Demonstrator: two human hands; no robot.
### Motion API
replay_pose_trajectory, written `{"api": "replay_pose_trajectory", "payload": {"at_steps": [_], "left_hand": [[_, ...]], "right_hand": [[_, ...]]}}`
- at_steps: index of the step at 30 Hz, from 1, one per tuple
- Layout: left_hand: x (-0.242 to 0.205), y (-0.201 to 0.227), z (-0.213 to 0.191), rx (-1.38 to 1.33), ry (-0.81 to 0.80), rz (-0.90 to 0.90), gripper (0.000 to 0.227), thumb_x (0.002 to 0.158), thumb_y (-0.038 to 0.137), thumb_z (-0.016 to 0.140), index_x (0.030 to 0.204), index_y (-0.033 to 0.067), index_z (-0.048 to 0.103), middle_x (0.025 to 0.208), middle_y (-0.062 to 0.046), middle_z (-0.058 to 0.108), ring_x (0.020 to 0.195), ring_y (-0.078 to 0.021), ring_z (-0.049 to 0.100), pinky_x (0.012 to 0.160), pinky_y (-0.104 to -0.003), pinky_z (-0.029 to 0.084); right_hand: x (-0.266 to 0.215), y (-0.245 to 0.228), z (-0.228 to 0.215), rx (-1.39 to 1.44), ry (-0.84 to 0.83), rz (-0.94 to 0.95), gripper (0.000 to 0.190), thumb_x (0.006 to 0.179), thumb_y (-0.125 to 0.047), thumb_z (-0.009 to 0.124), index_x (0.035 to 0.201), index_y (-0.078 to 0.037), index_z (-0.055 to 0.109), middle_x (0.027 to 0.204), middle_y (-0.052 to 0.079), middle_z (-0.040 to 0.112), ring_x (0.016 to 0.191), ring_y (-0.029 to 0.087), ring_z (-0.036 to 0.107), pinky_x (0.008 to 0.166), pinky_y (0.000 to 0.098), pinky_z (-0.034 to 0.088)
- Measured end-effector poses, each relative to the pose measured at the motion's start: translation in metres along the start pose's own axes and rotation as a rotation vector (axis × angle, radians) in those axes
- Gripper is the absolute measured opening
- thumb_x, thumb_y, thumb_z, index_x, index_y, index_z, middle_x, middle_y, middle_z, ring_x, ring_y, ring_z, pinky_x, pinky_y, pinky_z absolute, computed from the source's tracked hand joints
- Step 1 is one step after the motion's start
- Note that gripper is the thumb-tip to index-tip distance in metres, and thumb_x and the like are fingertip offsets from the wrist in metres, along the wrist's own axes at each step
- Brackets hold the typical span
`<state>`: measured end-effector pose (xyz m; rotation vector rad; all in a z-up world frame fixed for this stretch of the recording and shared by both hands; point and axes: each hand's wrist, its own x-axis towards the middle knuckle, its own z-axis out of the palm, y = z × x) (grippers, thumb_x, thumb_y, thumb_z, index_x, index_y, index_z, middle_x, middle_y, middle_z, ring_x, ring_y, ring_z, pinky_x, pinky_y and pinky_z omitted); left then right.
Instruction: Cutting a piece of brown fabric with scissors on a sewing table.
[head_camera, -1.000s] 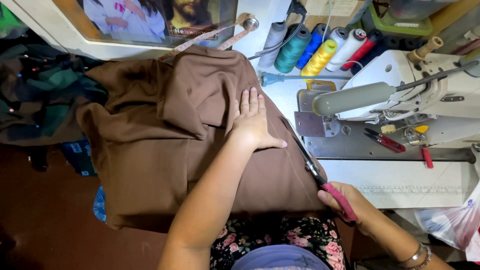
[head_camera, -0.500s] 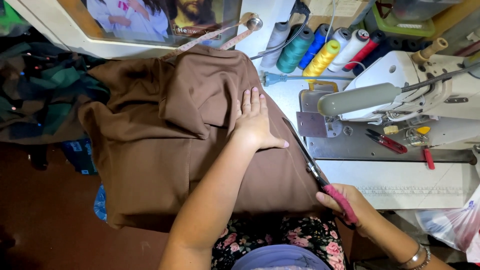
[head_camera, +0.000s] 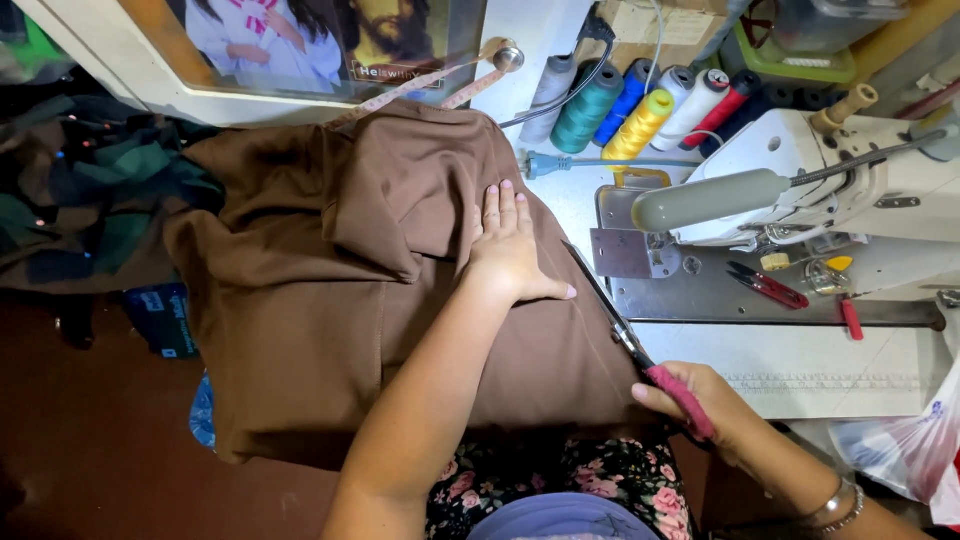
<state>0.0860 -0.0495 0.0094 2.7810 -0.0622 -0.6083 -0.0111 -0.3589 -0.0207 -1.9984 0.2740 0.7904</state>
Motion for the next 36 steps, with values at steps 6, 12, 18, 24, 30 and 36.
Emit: {"api": "replay_pose_trajectory", "payload": {"at_steps": [6,12,18,24,30,36], "left_hand": [[-0.006,-0.001,-0.005,0.01,-0.019,0.002,0.153,0.065,0.089,0.071,0.164,0.0028,-0.009,0.171,-0.021,-0.021,0.158,-0.0357,-0.021,0.125,-0.055,-0.009],[-0.007,-0.004,-0.005,-0.123,0.004,0.049,0.149,0.065,0.08,0.076,0.164,-0.0014,0.001,0.171,-0.024,-0.014,0.158,-0.039,-0.017,0.126,-0.058,-0.011],[-0.008,-0.004,-0.004,-0.121,0.01,0.043,0.148,0.065,0.079,0.077,0.164,-0.0011,0.001,0.171,-0.023,-0.014,0.159,-0.0383,-0.017,0.126,-0.058,-0.011],[-0.006,-0.004,-0.004,-0.119,0.011,0.046,0.15,0.065,0.08,0.078,0.164,-0.002,0.001,0.171,-0.024,-0.014,0.159,-0.0382,-0.017,0.126,-0.058,-0.012],[-0.007,-0.003,-0.002,-0.134,0.013,0.051,0.149,0.065,0.079,0.078,0.164,-0.0025,0.001,0.171,-0.024,-0.014,0.159,-0.0382,-0.016,0.127,-0.057,-0.011],[-0.006,-0.004,-0.004,-0.113,0.018,0.047,0.151,0.063,0.081,0.077,0.164,-0.0021,0.001,0.171,-0.024,-0.014,0.159,-0.0382,-0.016,0.127,-0.057,-0.011]], "right_hand": [[0.02,-0.01,0.0,0.019,-0.115,0.018,0.04,0.093,-0.032,0.078,0.072,-0.012,0.05,0.053,0.003,0.044,0.044,0.016,0.035,0.043,0.0288,0.02],[0.038,-0.013,0.005,0.048,-0.025,-0.055,0.043,0.087,-0.036,0.082,0.077,0.003,0.066,0.041,0.012,0.047,0.026,0.02,0.046,0.035,0.0252,0.029],[0.031,-0.025,0.01,0.043,-0.016,-0.109,0.046,0.089,-0.039,0.08,0.071,0.0,0.063,0.04,0.011,0.045,0.025,0.017,0.042,0.035,0.0235,0.028],[0.032,-0.023,0.013,0.052,-0.017,-0.127,0.046,0.088,-0.035,0.081,0.067,0.001,0.061,0.038,0.011,0.043,0.025,0.016,0.041,0.034,0.0231,0.026],[0.042,-0.014,0.011,0.044,-0.017,-0.12,0.04,0.085,-0.026,0.085,0.066,0.003,0.066,0.041,0.01,0.051,0.028,0.015,0.043,0.036,0.0245,0.028],[0.021,-0.038,0.015,0.054,-0.002,-0.129,0.033,0.079,-0.016,0.088,0.065,0.004,0.065,0.039,0.011,0.049,0.027,0.014,0.042,0.035,0.0232,0.025]]}}
